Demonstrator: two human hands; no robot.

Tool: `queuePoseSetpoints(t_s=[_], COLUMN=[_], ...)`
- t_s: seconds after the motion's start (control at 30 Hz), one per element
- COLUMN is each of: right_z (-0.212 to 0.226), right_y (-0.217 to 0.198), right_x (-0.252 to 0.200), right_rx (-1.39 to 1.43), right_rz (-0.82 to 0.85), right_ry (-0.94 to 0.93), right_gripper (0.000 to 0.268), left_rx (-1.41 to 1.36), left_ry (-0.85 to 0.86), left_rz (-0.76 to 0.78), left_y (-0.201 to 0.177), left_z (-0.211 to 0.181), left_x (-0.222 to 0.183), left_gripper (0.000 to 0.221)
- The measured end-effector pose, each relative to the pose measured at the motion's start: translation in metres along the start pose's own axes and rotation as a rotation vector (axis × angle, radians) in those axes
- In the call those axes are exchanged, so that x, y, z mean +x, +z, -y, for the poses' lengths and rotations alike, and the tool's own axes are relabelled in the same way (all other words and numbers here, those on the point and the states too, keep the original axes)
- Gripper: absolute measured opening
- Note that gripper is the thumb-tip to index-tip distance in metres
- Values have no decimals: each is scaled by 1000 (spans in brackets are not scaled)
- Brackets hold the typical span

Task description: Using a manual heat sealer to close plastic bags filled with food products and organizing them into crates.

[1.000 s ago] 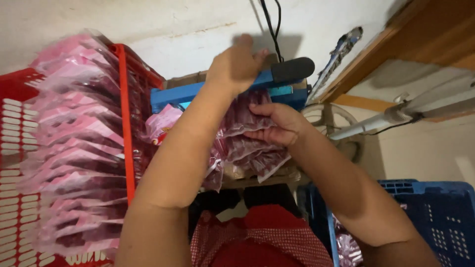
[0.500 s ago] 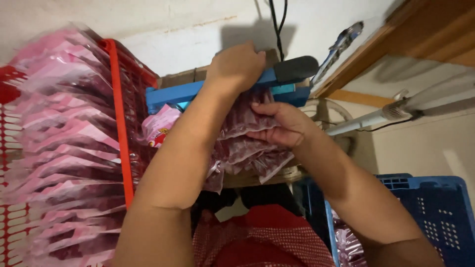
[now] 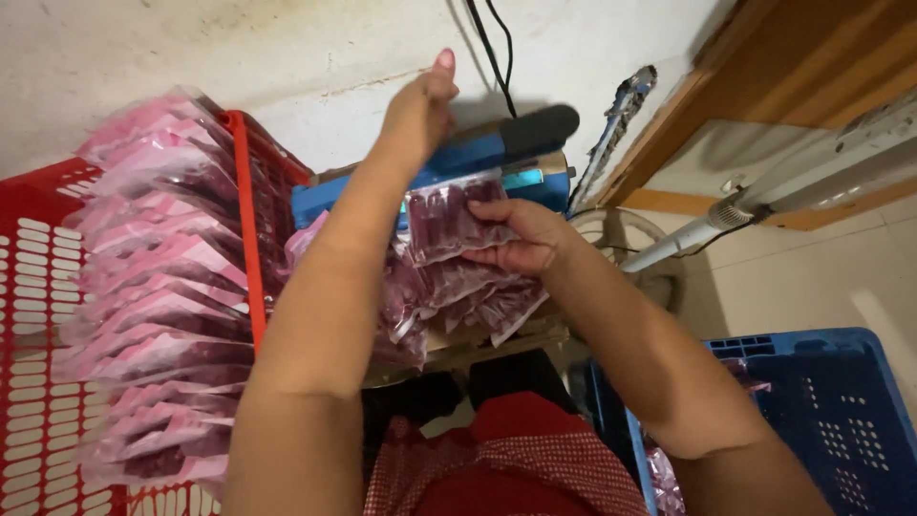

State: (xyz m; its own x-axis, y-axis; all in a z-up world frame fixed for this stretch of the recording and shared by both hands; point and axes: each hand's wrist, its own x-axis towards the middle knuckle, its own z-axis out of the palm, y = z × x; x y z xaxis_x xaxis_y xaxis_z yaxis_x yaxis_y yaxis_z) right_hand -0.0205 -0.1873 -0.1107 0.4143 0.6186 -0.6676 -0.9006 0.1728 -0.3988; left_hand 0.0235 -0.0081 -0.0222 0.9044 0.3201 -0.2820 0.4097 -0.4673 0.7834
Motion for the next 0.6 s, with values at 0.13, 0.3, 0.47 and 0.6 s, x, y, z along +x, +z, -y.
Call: queuePoseSetpoints(t_s=[0.13,0.3,0.47,0.6], right_z=[0,0,-2,-2], right_y=[0,4,-2,-11], right_x=[0,-4,1,8], right_rx=[35,27,16,-20], right_rz=[1,-20,-2,27], right_ry=[-3,-2,5,8], right_gripper=[25,31,31,20], left_rx=[100,245,310,416], left_ry=[303,393,320,148], left_rz=[-67,-107,-83,-22], left_y=[-14,-6,8,19], left_z=[-4,7,2,-5], left_x=[-13,0,-15,-24], left_gripper=[85,72,70,63])
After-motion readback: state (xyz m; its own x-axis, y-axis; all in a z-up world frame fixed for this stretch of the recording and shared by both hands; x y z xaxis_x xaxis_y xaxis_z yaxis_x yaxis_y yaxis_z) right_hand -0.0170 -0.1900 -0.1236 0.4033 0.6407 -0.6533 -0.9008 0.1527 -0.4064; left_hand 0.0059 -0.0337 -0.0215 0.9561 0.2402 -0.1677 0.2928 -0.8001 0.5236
